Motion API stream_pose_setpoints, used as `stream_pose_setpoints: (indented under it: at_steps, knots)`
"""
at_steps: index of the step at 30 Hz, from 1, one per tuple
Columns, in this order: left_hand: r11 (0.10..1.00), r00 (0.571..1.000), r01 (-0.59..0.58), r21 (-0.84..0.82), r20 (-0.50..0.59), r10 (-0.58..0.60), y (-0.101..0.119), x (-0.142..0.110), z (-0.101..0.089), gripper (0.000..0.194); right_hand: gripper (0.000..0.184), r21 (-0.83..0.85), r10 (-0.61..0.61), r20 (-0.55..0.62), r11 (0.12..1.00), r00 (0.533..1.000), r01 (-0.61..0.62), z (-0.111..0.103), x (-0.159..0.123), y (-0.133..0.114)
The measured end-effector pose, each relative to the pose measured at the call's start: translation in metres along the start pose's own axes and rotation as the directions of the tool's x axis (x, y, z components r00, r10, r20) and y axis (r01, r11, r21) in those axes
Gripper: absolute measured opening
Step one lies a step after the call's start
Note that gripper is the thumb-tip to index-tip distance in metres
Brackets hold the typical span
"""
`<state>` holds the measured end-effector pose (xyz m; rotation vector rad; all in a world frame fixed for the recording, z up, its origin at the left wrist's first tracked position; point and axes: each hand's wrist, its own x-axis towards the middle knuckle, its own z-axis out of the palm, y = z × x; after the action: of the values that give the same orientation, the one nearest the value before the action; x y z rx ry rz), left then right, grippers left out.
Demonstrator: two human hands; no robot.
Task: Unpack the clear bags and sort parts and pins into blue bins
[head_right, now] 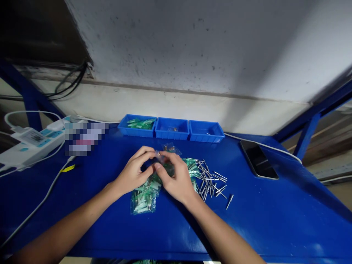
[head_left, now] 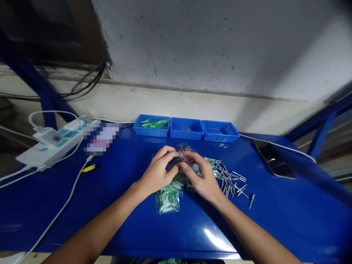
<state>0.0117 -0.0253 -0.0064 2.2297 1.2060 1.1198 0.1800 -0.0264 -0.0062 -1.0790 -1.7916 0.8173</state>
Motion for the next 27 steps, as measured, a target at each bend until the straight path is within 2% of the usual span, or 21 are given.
stream_pose_setpoints:
  at_steps: [2,5,7,9,10,12,14,15,16,17,19,20,21,23,27]
  knots:
    - [1.000,0.998,-0.031,0.001,0.061,0.031,0.002,-0.001,0.000,0.022,0.034,-0.009,-0.044,-0.007,0.999,0.999,0.044,0.001,-0.001,-0.001]
    - [0.991,0.992,-0.079,0.105,0.107,0.068,0.002,0.000,0.000,0.021,0.023,-0.019,-0.049,-0.102,0.999,0.994,0.047,0.003,-0.002,-0.002]
    - [0.974,0.994,-0.038,0.223,0.110,0.014,-0.002,0.001,-0.002,0.020,0.016,-0.039,-0.047,-0.214,0.998,0.976,0.039,0.001,-0.001,-0.001]
    - [0.925,0.989,0.099,0.367,0.069,-0.134,-0.010,0.002,-0.006,0.023,0.012,-0.081,-0.119,-0.359,0.992,0.926,0.096,-0.007,0.002,0.000]
    - [0.877,0.974,0.184,0.445,0.038,-0.223,-0.015,0.002,-0.008,0.026,0.011,-0.125,-0.195,-0.437,0.980,0.878,0.155,-0.014,0.005,-0.001]
    - [0.754,0.928,0.314,0.577,-0.017,-0.373,-0.025,0.002,-0.015,0.035,0.013,-0.263,-0.389,-0.560,0.921,0.731,0.288,-0.029,0.014,-0.004]
    - [0.668,0.891,0.359,0.652,-0.025,-0.454,-0.033,0.001,-0.019,0.041,0.019,-0.437,-0.548,-0.606,0.835,0.577,0.335,-0.044,0.029,-0.008]
    - [0.656,0.882,0.361,0.663,-0.016,-0.470,-0.037,0.000,-0.021,0.042,0.020,-0.515,-0.598,-0.601,0.797,0.531,0.314,-0.050,0.038,-0.010]
    - [0.658,0.880,0.361,0.661,-0.008,-0.474,-0.039,0.000,-0.021,0.040,0.019,-0.597,-0.636,-0.545,0.752,0.546,0.279,-0.054,0.047,-0.010]
    - [0.670,0.883,0.359,0.649,-0.004,-0.470,-0.041,-0.001,-0.020,0.036,0.017,-0.671,-0.649,-0.448,0.699,0.614,0.249,-0.055,0.055,-0.009]
    - [0.710,0.892,0.363,0.604,-0.006,-0.452,-0.045,-0.001,-0.017,0.028,0.024,-0.765,-0.538,-0.225,0.614,0.813,0.195,-0.051,0.065,-0.003]
    - [0.736,0.896,0.372,0.565,-0.012,-0.444,-0.046,-0.001,-0.016,0.024,0.033,-0.793,-0.451,-0.143,0.584,0.881,0.171,-0.046,0.065,0.002]
    - [0.768,0.899,0.385,0.512,-0.019,-0.438,-0.048,-0.001,-0.014,0.021,0.041,-0.805,-0.370,-0.085,0.572,0.925,0.154,-0.041,0.063,0.008]
    - [0.840,0.906,0.408,0.357,-0.046,-0.421,-0.050,0.001,-0.011,0.020,0.044,-0.778,-0.269,-0.042,0.613,0.962,0.137,-0.028,0.051,0.017]
    - [0.932,0.925,0.363,-0.009,-0.118,-0.362,-0.043,0.004,-0.008,0.032,0.028,-0.563,-0.171,0.041,0.810,0.984,0.164,-0.011,0.021,0.017]
